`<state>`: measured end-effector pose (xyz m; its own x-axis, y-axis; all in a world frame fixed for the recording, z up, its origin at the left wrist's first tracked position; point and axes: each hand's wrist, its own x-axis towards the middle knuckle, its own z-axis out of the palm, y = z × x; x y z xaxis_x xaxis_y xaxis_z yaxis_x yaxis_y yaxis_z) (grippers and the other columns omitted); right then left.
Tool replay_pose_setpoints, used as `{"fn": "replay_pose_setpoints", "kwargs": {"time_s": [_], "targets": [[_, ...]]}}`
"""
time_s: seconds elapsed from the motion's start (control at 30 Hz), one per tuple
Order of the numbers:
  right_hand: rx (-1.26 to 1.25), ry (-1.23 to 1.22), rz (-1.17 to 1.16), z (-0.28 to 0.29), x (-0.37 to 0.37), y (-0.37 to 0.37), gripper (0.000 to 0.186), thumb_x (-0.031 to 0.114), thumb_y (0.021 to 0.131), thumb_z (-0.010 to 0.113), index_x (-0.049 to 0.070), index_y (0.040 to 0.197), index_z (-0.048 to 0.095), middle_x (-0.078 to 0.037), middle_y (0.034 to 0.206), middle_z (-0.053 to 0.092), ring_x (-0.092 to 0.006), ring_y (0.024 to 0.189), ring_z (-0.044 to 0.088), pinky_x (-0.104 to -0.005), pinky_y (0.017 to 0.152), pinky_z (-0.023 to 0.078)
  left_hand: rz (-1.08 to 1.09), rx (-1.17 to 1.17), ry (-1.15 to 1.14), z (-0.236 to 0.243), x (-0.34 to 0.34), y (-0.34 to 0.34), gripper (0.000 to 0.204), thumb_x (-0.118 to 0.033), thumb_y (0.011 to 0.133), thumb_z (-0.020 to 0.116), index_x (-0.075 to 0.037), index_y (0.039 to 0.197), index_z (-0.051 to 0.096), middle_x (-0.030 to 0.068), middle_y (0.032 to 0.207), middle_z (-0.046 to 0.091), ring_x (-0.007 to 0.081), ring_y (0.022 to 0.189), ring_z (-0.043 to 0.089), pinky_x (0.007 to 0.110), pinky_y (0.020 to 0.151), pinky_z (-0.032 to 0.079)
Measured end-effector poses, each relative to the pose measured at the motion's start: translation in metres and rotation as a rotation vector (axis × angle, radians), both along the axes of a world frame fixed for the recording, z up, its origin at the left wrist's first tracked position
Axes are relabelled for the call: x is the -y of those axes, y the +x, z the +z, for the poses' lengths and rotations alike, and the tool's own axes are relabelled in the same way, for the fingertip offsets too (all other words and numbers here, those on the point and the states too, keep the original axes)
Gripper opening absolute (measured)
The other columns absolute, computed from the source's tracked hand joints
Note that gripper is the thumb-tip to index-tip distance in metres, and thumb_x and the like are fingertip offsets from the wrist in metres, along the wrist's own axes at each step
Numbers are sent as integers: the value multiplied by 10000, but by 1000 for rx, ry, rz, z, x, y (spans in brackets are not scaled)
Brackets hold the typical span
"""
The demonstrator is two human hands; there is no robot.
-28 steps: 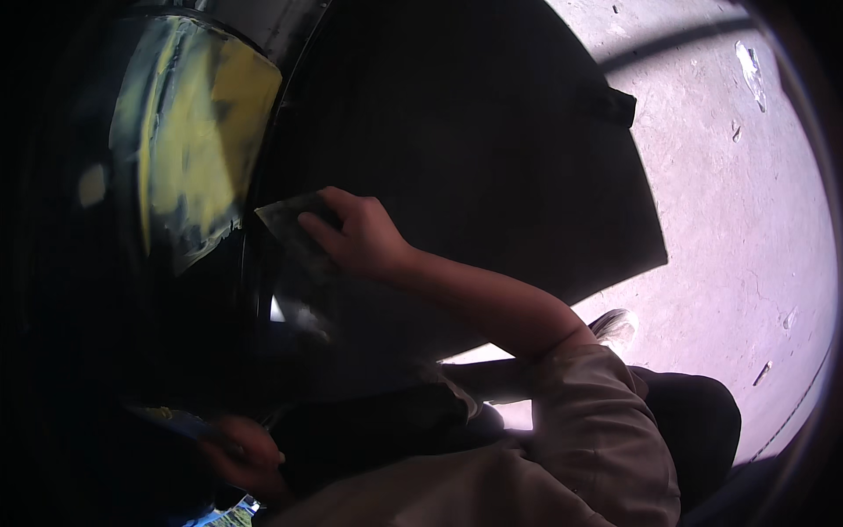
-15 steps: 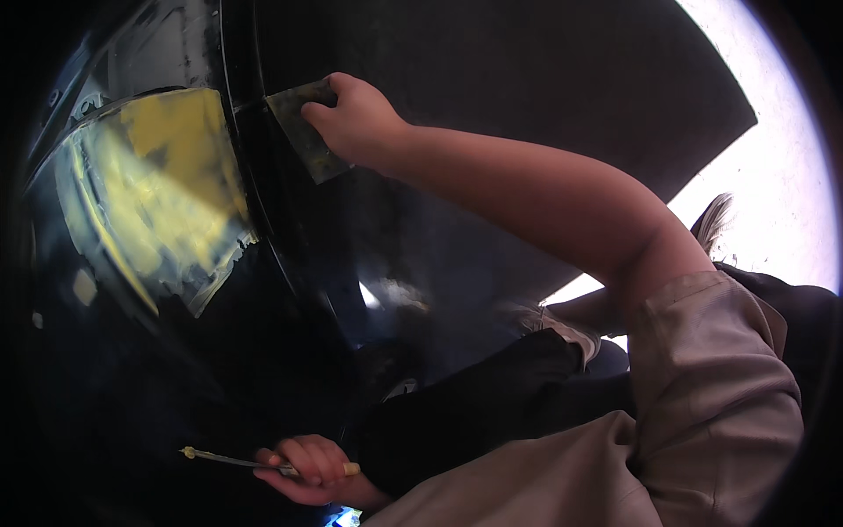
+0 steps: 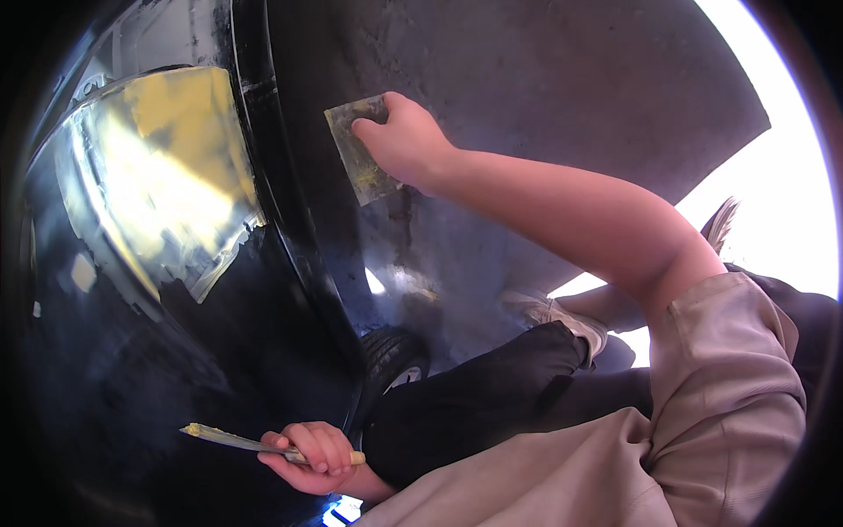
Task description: The person applies yellow body filler to a black car's fender using a putty knife and smooths it with a sanding block. The person then walks to a workbench, places the tools down, and picks up two sanding blocks to compare them.
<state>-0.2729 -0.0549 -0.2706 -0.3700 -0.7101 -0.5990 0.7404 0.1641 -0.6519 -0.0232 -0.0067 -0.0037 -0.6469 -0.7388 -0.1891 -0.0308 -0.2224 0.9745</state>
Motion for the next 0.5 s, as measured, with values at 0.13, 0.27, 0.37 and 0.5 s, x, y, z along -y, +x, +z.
{"fn": "replay_pose_setpoints", "kwargs": {"time_s": [0.13, 0.27, 0.37, 0.5], "targets": [[-88, -14, 36, 8, -13, 20, 398, 331, 983, 574, -33, 1142, 585, -157, 976, 677, -243, 898, 669, -394, 750, 542, 15, 6, 9, 0, -3, 1, 423, -370, 1115, 340, -3, 1087, 550, 138, 655, 574, 207, 438, 553, 296, 387, 480], [120, -114, 15, 30, -23, 30, 453, 433, 1044, 513, -4, 1034, 630, -50, 795, 621, -121, 684, 589, -316, 600, 495, -83, 102, 14, -3, 2, -3, 466, -387, 1113, 323, 19, 1128, 551, 127, 606, 548, 194, 389, 503, 286, 363, 470], [529, -239, 64, 69, -24, 22, 513, 504, 1057, 466, 40, 916, 636, -18, 705, 600, -105, 599, 551, -283, 540, 450, -4, 152, 144, -1, -6, -4, 498, -376, 1096, 382, 83, 1084, 573, 174, 564, 567, 215, 372, 515, 293, 339, 460], [563, -468, 429, 136, -38, 18, 553, 516, 1067, 424, 76, 760, 561, -29, 567, 530, -131, 456, 486, -276, 426, 385, -97, 410, 425, 13, -17, -26, 537, -372, 1031, 543, 161, 1040, 600, 244, 772, 662, 229, 448, 577, 305, 391, 449]]}}
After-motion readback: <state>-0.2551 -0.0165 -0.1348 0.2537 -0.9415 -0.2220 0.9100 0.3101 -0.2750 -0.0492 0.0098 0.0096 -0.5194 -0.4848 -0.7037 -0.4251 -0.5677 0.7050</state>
